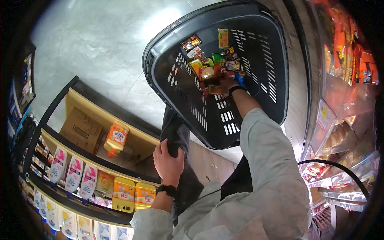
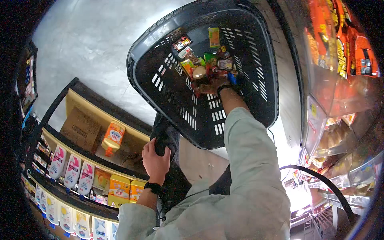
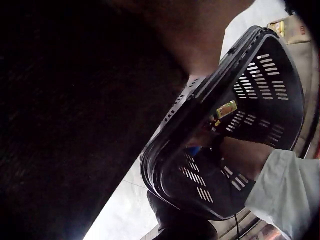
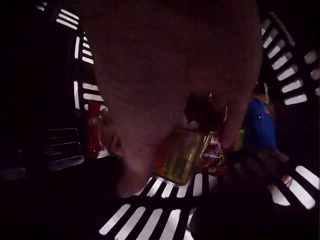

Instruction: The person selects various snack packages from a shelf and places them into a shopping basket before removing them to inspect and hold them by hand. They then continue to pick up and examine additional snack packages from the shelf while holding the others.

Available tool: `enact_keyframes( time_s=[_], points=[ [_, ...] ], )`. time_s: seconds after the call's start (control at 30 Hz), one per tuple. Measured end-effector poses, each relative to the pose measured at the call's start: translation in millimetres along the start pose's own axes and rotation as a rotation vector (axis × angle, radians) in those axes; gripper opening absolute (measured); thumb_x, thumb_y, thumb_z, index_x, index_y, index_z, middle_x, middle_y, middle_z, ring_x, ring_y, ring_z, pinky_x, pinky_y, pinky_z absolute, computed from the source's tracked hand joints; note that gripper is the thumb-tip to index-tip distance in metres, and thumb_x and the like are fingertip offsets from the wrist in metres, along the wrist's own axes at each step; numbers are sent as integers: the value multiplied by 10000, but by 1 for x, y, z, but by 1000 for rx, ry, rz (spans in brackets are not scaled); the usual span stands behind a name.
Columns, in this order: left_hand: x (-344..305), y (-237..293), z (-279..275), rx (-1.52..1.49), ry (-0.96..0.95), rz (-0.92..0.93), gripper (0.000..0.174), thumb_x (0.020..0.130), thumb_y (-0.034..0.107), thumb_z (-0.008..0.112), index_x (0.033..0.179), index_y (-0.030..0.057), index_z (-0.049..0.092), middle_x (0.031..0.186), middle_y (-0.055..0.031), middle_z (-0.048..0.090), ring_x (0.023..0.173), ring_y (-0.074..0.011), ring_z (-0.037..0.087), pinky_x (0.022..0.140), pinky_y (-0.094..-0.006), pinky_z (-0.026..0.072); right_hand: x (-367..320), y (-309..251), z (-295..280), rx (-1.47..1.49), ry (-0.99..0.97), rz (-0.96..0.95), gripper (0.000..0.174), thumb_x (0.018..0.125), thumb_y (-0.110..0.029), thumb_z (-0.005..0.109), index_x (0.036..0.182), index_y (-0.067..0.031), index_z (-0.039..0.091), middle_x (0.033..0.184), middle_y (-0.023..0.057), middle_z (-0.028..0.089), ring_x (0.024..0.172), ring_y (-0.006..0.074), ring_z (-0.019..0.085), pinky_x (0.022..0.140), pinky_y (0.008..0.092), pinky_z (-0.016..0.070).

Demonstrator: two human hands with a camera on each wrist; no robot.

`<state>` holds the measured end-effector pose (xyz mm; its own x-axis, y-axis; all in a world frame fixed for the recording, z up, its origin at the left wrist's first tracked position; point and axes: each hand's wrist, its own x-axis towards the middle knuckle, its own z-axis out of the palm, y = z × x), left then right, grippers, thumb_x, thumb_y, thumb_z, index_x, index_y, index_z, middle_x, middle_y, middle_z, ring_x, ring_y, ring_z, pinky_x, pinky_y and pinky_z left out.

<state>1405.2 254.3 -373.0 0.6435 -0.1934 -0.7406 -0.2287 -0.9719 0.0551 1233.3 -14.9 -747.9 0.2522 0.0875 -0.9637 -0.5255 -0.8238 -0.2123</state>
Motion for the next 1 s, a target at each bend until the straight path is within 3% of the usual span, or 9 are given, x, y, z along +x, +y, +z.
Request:
enact_keyframes(
  time_s=[0.07, 0.13, 0.2, 0.43, 0.53, 0.63, 0.73, 0.8, 1.0],
  points=[
    [1, 5, -1, 8, -5, -7, 561, 829, 294, 741, 1313, 55, 589, 1229, -178, 600, 1180, -380, 560, 1029, -456, 461, 53, 22, 56, 168, 94, 43, 583, 927, -276, 647, 1471, -141, 485, 1442, 264, 490, 1309, 444, 534, 1064, 492, 480],
    [2, 10, -1, 6, -7, -4, 560, 831, 295, 740, 1313, 52, 588, 1227, -181, 600, 1176, -380, 561, 1026, -458, 462, 33, -3, 20, 145, 11, 181, 669, 946, -275, 621, 1553, -139, 375, 1635, 199, 304, 1454, 398, 403, 1115, 544, 424],
    [2, 13, -1, 8, -12, -11, 560, 833, 296, 739, 1312, 49, 588, 1228, -180, 599, 1175, -378, 562, 1026, -458, 463, -14, -24, -17, 87, 95, 128, 603, 988, -285, 539, 1544, -128, 370, 1617, 209, 320, 1443, 408, 414, 1111, 550, 419],
    [4, 11, 2, 10, -15, -38, 559, 830, 288, 747, 1315, 60, 588, 1257, -157, 594, 1198, -360, 557, 1041, -450, 457, 57, -8, 32, -25, 1047, 226, 587, 926, -286, 574, 1445, -34, 462, 1406, 222, 497, 1310, 468, 478, 1129, 567, 381],
    [4, 12, 0, 6, -27, -45, 557, 827, 277, 753, 1315, 67, 587, 1267, -149, 594, 1205, -355, 555, 1046, -444, 456, 70, -1, 37, -136, 897, 207, 701, 817, -324, 736, 1393, -37, 457, 1399, 220, 475, 1363, 410, 414, 1133, 516, 353],
    [7, 14, -2, -13, -28, -39, 553, 826, 268, 752, 1315, 70, 585, 1267, -147, 595, 1208, -353, 554, 1051, -441, 453, 47, -2, 18, 235, 464, 113, 730, 746, -348, 809, 1332, -59, 484, 1375, 218, 520, 1347, 399, 462, 1090, 501, 415],
    [7, 18, -5, -12, -35, -51, 557, 823, 276, 731, 1319, 64, 592, 1277, -139, 596, 1208, -353, 552, 1050, -445, 452, 24, -17, 11, 183, 390, 72, 817, 661, -369, 880, 1325, -95, 492, 1335, 216, 574, 1248, 416, 563, 1011, 510, 491],
    [7, 21, -6, -6, -42, -57, 559, 823, 278, 731, 1320, 63, 592, 1275, -140, 596, 1208, -355, 550, 1052, -446, 449, 88, -7, 67, 289, 630, 227, 812, 642, -357, 903, 1317, -118, 519, 1244, 234, 645, 1137, 426, 647, 961, 528, 534],
    [7, 20, -5, 2, -27, -32, 558, 824, 269, 746, 1317, 67, 582, 1247, -151, 595, 1202, -360, 550, 1056, -448, 445, 55, 3, 30, 236, 144, 78, 741, 680, -329, 868, 1309, -113, 541, 1195, 210, 674, 1121, 399, 665, 969, 532, 530]
  ],
)
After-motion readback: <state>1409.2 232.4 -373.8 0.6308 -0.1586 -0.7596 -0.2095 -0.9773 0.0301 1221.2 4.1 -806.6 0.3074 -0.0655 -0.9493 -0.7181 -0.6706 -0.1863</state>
